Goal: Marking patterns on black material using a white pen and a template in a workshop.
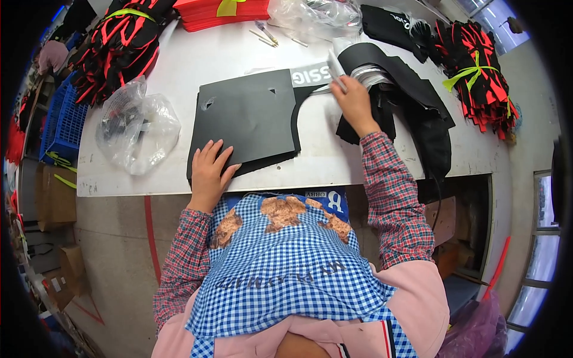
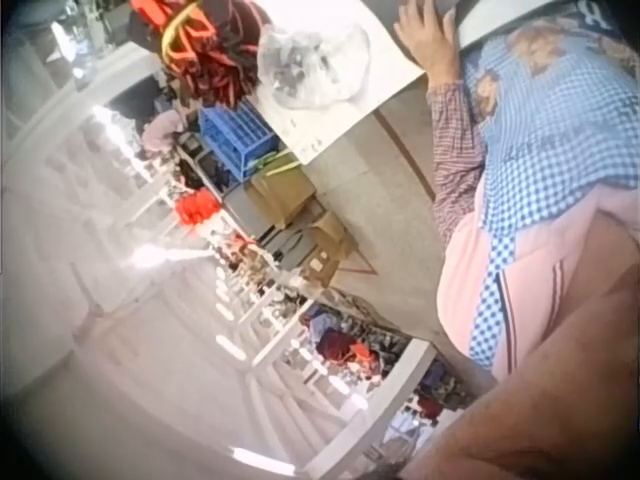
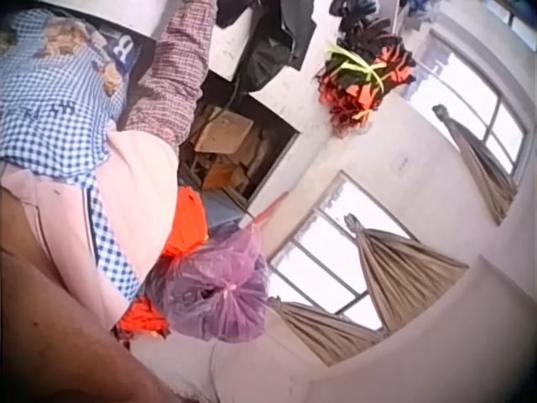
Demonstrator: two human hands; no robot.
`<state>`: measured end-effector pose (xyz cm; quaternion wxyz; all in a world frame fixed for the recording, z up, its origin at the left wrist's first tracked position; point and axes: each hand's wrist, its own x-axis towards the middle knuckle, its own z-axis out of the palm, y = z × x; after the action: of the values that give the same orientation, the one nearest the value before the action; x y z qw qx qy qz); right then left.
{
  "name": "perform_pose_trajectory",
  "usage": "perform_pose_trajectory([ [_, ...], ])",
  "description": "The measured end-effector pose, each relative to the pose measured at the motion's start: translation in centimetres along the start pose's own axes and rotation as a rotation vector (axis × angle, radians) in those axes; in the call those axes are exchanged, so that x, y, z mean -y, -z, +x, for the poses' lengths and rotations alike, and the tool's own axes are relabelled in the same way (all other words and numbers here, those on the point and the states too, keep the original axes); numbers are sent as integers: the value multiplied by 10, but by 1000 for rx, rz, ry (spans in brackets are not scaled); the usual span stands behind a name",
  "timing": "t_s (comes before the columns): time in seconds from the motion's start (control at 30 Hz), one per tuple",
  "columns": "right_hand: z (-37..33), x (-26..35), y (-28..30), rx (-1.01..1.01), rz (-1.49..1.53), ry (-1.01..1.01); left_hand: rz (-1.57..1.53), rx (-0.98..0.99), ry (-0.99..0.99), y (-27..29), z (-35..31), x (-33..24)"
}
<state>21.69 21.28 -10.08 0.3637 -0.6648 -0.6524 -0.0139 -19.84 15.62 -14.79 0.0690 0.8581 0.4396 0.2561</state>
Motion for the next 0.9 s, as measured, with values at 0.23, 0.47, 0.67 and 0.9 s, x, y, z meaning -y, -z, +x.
perform_pose_trajectory([
  [0.23,-20,31,-45,126,-22,-52,123,11,53,-2,-2,-2],
  [0.47,40,11,-64,210,-525,135,131,15,109,-4,-8,7],
  [0.67,84,-14,-20,-23,-380,-8,154,-8,123,3,-18,6],
  [0.9,83,-29,28,-108,-313,-77,170,-11,127,0,-21,9],
])
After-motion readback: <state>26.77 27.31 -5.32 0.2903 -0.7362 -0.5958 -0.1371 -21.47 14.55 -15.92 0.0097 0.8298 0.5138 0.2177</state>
